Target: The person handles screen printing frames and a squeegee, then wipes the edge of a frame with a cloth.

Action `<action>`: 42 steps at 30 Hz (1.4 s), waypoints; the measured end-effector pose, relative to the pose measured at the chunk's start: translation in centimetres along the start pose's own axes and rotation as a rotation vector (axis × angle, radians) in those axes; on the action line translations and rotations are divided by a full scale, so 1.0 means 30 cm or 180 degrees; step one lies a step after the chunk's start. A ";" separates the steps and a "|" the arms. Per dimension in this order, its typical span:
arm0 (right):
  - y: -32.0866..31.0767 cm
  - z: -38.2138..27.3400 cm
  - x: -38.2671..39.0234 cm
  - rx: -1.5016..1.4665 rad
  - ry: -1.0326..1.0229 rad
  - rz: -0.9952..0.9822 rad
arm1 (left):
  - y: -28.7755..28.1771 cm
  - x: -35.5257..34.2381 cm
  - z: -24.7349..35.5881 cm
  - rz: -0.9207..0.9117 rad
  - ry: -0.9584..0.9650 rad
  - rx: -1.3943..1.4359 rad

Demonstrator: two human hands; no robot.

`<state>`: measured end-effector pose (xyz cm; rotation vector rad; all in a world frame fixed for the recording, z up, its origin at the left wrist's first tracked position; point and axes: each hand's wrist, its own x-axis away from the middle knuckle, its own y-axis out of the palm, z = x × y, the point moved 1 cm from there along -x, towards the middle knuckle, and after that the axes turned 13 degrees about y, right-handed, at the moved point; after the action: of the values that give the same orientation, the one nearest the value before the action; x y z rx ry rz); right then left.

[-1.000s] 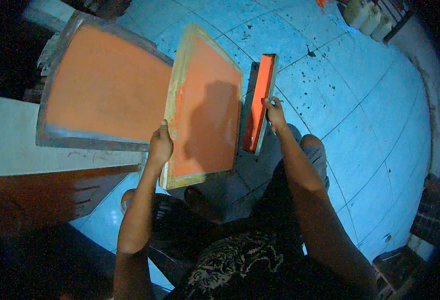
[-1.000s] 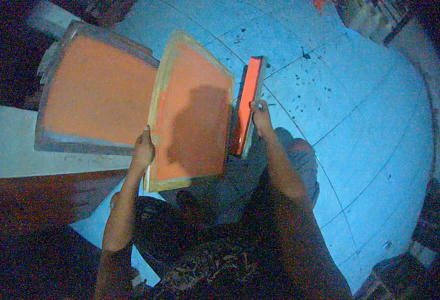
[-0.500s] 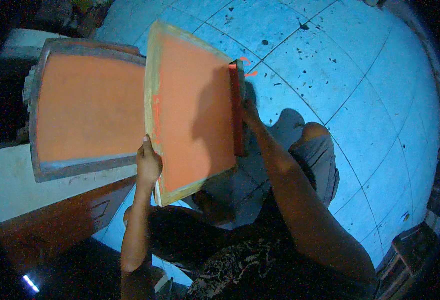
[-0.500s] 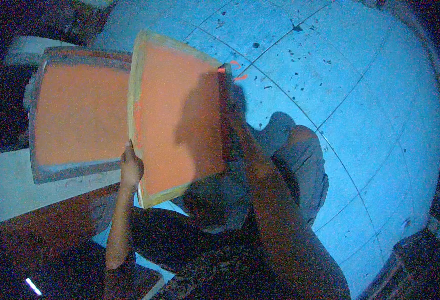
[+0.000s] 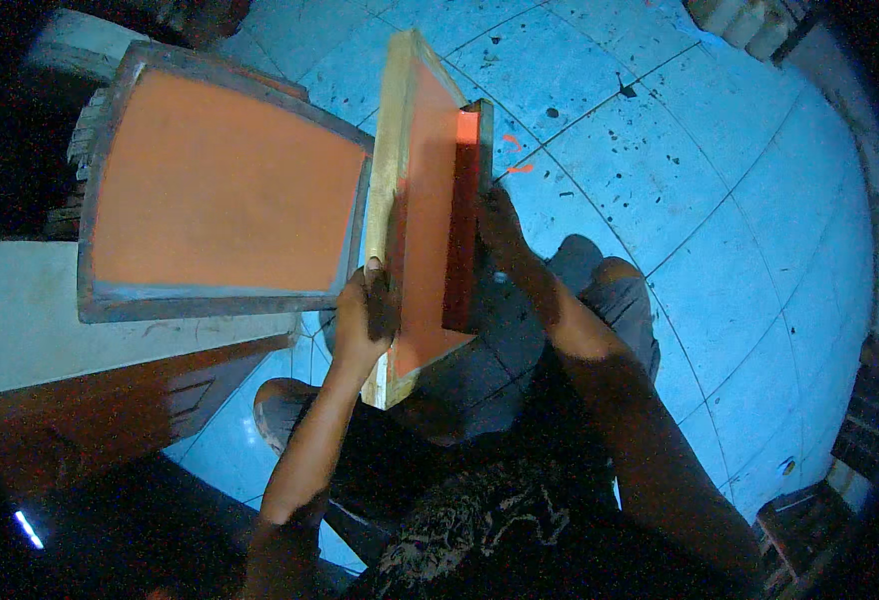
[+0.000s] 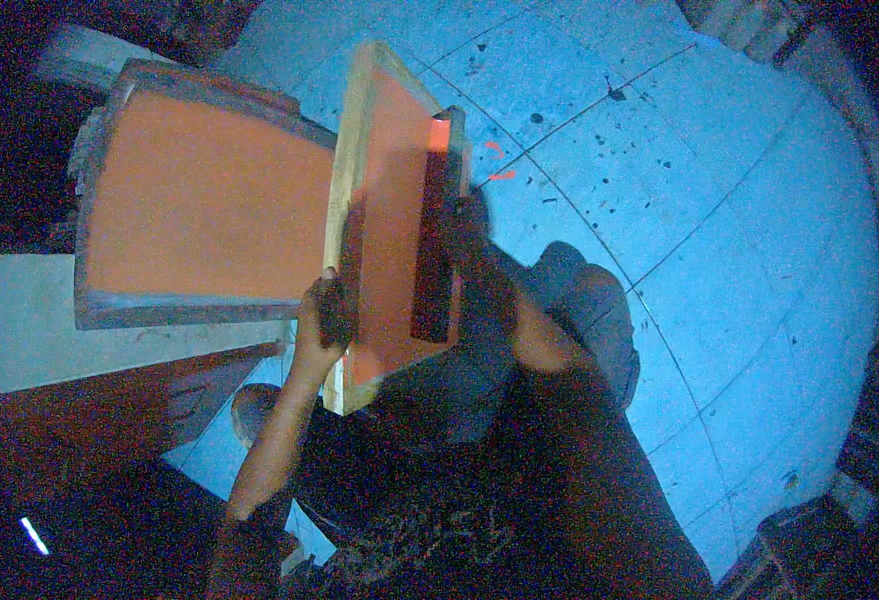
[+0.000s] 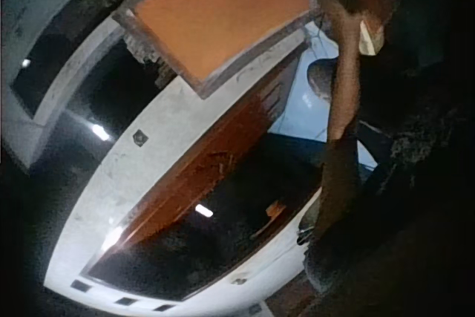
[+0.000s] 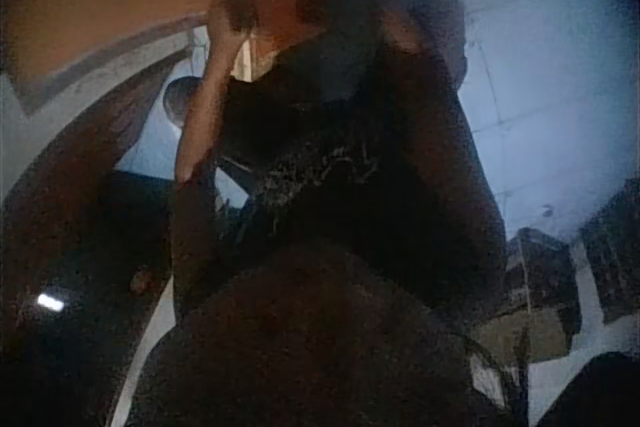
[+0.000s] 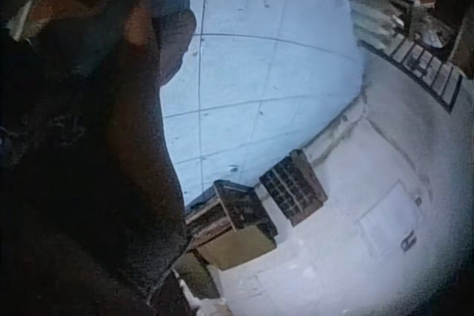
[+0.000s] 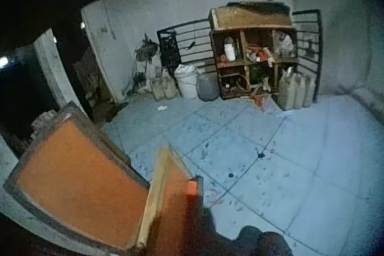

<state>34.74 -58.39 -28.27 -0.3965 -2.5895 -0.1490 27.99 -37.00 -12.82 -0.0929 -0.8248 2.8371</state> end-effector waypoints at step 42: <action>-0.321 -0.454 0.335 -0.1578 -0.0234 -0.0434 | -0.144 -0.051 -0.030 -0.0046 -0.0316 -0.0343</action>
<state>29.93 -67.47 -11.74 -0.4014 -2.6314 -0.8476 30.28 -33.25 -11.27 0.0392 -0.9945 2.8022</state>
